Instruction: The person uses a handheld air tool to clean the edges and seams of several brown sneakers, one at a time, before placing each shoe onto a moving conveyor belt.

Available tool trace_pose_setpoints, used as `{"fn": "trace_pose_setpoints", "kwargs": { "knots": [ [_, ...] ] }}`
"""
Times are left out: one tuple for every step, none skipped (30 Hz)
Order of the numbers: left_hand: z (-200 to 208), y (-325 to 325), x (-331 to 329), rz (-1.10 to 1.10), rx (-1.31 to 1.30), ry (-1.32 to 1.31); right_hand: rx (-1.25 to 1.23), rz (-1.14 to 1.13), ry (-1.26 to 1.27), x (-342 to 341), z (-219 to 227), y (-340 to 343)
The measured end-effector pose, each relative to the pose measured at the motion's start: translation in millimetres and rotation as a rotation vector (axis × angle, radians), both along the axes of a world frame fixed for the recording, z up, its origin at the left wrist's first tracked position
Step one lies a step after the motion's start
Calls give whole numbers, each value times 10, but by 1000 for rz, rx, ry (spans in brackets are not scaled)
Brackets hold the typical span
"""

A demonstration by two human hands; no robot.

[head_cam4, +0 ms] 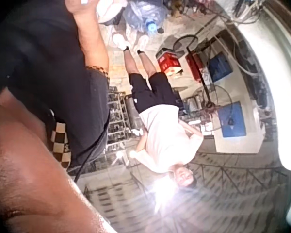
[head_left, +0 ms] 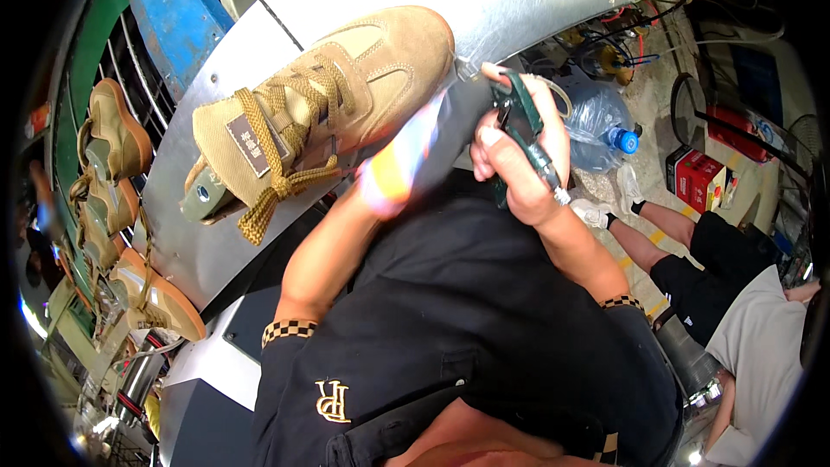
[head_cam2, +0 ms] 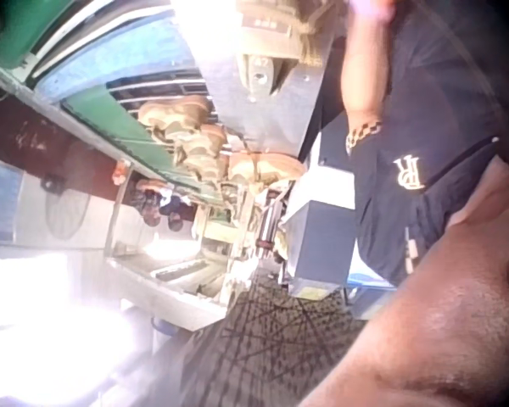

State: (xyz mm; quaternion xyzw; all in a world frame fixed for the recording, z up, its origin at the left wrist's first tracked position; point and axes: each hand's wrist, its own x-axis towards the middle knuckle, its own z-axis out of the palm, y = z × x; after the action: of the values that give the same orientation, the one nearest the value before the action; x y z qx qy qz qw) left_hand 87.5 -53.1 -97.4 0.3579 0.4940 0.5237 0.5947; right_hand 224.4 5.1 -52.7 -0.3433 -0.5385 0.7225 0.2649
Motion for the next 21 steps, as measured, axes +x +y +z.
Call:
{"fn": "trace_pose_setpoints", "kwargs": {
  "knots": [
    [199,-177,-83,-47,75,341,25,12,15,16,-49,-7],
    [487,-477,-270,-126,123,448,47,16,29,36,-83,-11],
    [597,-835,-524,-158,247,530,86,20,30,42,-106,0],
    [690,-1040,-623,-78,151,584,74,57,64,16,-78,38],
    [767,-1228,-697,2,54,637,50,80,64,-25,-61,99],
    [715,-1302,-843,28,-4,667,46,40,40,-28,-87,140],
    [758,-1447,-864,117,-94,723,14,50,103,-74,-98,235],
    [788,-1562,-866,206,-184,777,-24,83,90,-107,-75,358],
    [804,-1673,-854,307,-269,834,-30,133,116,-177,-97,483],
    [786,-1709,-851,403,-344,888,-29,172,141,-253,-125,590],
    [702,-1669,-650,438,-112,1056,-62,208,129,-347,-98,648],
    [694,-1619,-497,496,-145,1071,-72,197,167,-402,-161,671],
    [682,-1585,-317,566,-181,1083,-80,198,206,-464,-222,694],
    [666,-1593,-184,669,-240,1069,-70,199,167,-467,-194,640],
    [691,-1562,-167,612,-247,1121,-65,194,127,-455,-159,612],
    [712,-1538,-150,629,-263,1088,-46,182,176,-428,-179,544],
    [737,-1505,-141,645,-278,1054,-44,159,193,-397,-186,501],
    [753,-1503,-118,660,-299,1023,-48,138,211,-355,-206,444],
    [711,-1542,-124,653,-256,1063,-65,125,225,-316,-224,397],
    [708,-1548,-112,662,-263,1070,-63,100,200,-287,-230,345],
    [712,-1553,-108,662,-270,1078,-46,107,186,-255,-246,308]
  ]
}}
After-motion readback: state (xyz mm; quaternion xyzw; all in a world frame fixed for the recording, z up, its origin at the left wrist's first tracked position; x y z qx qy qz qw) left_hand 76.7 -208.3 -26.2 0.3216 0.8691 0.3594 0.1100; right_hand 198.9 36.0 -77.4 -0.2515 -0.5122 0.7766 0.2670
